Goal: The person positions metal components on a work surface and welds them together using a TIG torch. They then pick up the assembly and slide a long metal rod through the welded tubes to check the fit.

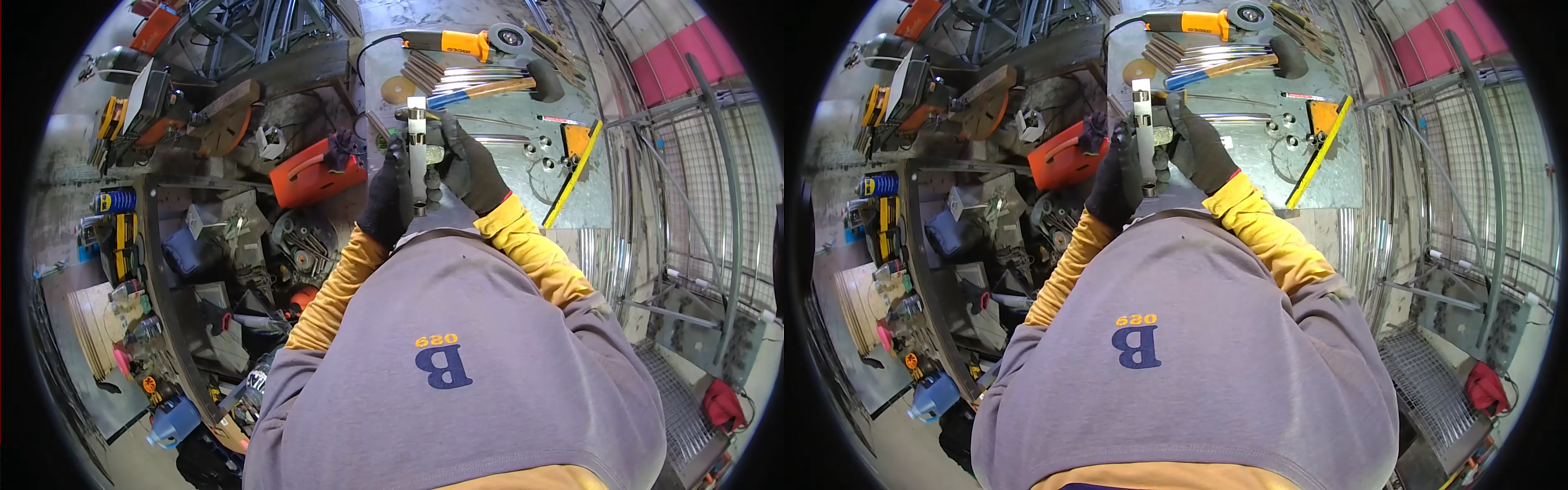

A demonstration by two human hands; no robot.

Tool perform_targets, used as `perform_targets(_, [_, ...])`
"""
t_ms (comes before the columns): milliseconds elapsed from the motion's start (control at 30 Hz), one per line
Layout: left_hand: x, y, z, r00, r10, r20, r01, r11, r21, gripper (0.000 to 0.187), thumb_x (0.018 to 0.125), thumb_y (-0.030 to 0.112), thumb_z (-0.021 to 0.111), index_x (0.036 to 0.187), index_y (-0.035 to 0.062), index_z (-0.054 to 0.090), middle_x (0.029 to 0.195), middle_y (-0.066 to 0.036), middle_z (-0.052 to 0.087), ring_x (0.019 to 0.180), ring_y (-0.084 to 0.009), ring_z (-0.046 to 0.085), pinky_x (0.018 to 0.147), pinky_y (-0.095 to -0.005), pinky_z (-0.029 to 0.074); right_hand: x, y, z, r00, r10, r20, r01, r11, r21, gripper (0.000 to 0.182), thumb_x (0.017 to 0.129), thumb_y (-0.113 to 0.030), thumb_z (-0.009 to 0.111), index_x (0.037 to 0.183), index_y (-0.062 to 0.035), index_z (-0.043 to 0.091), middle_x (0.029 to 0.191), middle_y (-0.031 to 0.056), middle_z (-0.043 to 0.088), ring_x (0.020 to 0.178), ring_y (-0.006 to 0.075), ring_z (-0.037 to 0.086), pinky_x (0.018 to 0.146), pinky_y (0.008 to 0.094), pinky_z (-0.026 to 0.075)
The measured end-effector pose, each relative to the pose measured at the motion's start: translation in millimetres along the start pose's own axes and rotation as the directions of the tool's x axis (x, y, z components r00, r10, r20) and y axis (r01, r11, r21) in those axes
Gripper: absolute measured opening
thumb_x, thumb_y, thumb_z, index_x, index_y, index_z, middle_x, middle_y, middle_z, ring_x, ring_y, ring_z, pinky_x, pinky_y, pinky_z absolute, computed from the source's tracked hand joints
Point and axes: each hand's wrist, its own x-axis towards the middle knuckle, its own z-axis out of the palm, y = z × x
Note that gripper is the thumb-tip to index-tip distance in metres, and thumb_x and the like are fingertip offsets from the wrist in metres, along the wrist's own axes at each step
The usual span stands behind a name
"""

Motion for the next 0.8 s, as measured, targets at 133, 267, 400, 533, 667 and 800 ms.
perform_targets(133, [-2.4,1.2,9.1,0.996,0.053,-0.070,-0.049,0.997,0.056,0.074,0.103,0.075,0.037,0.123,0.0084,0.063,0.084,-0.003,0.063,0.069,-0.0169,0.062,0.062,-0.0309,0.052,1.3,0.1,-13.9,0.990,-0.002,0.139,-0.005,0.999,0.046,0.054,0.113,-0.043,0.047,0.148,-0.0017,0.053,0.131,0.0101,0.068,0.117,0.0198,0.064,0.106,0.0370,0.050])
perform_targets(267, [3.1,-3.0,3.6,0.998,0.004,-0.070,-0.008,0.998,-0.068,0.072,0.099,0.078,0.045,0.117,0.0110,0.065,0.079,-0.004,0.062,0.065,-0.0194,0.062,0.058,-0.0331,0.051,-1.3,2.1,-5.3,0.999,-0.036,0.040,0.037,0.999,-0.022,0.052,0.111,-0.049,0.049,0.136,-0.0049,0.059,0.111,0.0075,0.075,0.093,0.0190,0.072,0.075,0.0355,0.058])
perform_targets(400, [2.2,-3.3,2.4,0.998,0.006,-0.054,-0.009,0.999,-0.046,0.073,0.098,0.079,0.047,0.117,0.0115,0.065,0.080,-0.004,0.063,0.067,-0.0194,0.063,0.060,-0.0330,0.052,-2.7,-1.3,-8.0,0.999,0.005,0.051,-0.008,0.998,0.059,0.048,0.111,-0.044,0.052,0.139,-0.0052,0.058,0.117,0.0087,0.074,0.101,0.0200,0.072,0.087,0.0368,0.058])
perform_targets(533, [3.0,-2.1,1.1,0.998,-0.025,-0.060,0.023,0.999,-0.042,0.073,0.097,0.080,0.048,0.118,0.0119,0.065,0.081,-0.004,0.063,0.067,-0.0193,0.063,0.061,-0.0331,0.053,-3.8,-3.6,-11.0,0.993,0.043,0.106,-0.047,0.998,0.037,0.047,0.112,-0.041,0.052,0.142,-0.0053,0.056,0.119,0.0094,0.074,0.103,0.0203,0.072,0.090,0.0369,0.057])
perform_targets(667, [2.9,-3.2,3.3,0.997,-0.006,-0.073,0.003,0.999,-0.034,0.073,0.098,0.080,0.047,0.118,0.0116,0.065,0.081,-0.004,0.062,0.067,-0.0188,0.063,0.060,-0.0332,0.053,5.0,5.6,-17.4,0.996,0.010,0.089,-0.015,0.998,0.062,0.046,0.112,-0.039,0.052,0.142,-0.0050,0.056,0.120,0.0099,0.074,0.103,0.0198,0.072,0.089,0.0365,0.057])
perform_targets(800, [2.3,-3.8,0.9,0.998,0.000,-0.069,-0.001,1.000,-0.018,0.072,0.098,0.079,0.047,0.119,0.0112,0.064,0.081,-0.004,0.062,0.067,-0.0185,0.063,0.060,-0.0333,0.054,-0.4,2.9,-8.1,0.998,-0.018,0.057,0.017,1.000,0.024,0.044,0.113,-0.037,0.051,0.143,-0.0051,0.056,0.117,0.0091,0.074,0.100,0.0182,0.072,0.085,0.0349,0.058])
